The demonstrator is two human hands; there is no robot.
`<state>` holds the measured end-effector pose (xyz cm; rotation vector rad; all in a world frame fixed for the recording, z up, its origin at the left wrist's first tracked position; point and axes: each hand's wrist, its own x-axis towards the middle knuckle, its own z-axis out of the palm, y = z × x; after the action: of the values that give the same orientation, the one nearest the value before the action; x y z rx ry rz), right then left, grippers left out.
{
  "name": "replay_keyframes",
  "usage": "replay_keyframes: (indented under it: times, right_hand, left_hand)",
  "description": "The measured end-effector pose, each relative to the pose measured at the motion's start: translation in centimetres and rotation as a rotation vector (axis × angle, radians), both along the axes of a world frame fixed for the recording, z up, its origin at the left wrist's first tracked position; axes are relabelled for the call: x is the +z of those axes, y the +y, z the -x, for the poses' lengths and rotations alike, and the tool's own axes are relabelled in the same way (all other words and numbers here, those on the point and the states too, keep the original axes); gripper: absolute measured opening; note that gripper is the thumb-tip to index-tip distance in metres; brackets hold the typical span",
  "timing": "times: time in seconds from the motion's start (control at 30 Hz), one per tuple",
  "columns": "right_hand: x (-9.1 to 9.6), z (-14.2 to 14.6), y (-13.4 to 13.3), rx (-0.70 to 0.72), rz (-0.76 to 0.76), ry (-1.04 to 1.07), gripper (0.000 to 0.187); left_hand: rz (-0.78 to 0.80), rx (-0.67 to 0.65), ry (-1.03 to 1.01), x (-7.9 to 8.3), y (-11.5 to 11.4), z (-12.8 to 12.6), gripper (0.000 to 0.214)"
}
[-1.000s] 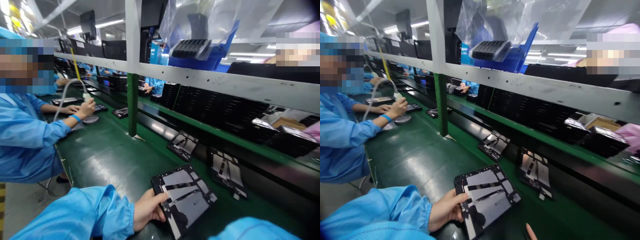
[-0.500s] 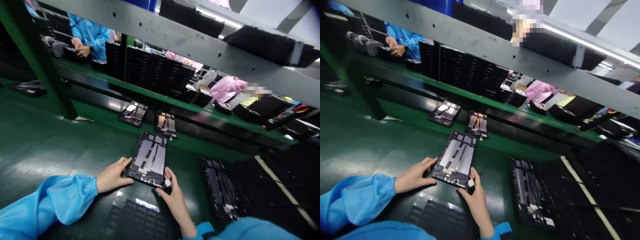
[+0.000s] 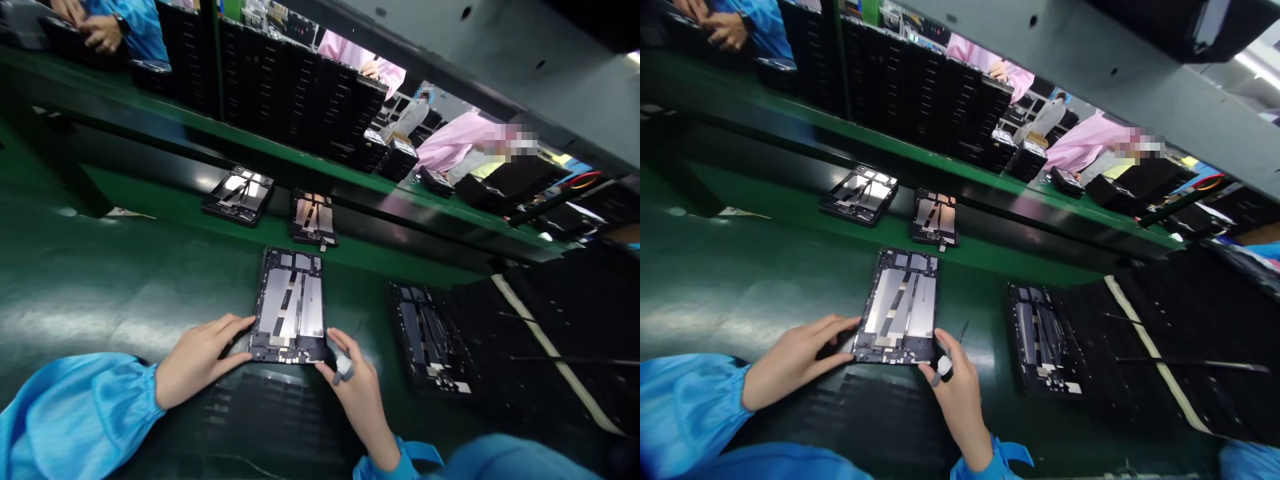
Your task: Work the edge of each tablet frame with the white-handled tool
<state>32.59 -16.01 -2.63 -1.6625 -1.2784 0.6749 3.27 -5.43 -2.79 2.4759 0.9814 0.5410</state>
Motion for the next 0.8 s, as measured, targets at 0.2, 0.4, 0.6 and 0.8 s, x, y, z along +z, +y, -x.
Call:
replay_keyframes:
  times: [0.2, 0.4, 0.6, 0.8]
  right_hand:
    - [1.7, 5.6, 2.2, 0.284, -0.116, -0.077, 0.037]
    - [0.7, 7.5, 4.1, 0.383, -0.123, -0.088, 0.035]
    - [0.6, 7.1, 3.6, 0.449, -0.127, -0.120, 0.044]
    - [0.3, 7.3, 3.2, 0.497, -0.161, -0.198, 0.067]
  left_hand:
    - [-0.100, -0.151, -0.013, 0.7, 0.7, -1.8, 0.036]
    - [0.082, -0.159, -0.078, 0.5, 0.3, -1.8, 0.030]
    - [0.095, -0.136, -0.095, 0.3, -0.7, -1.7, 0.022]
    - [-0.202, -0.182, 0.002, -0.2, -1.7, -1.3, 0.021]
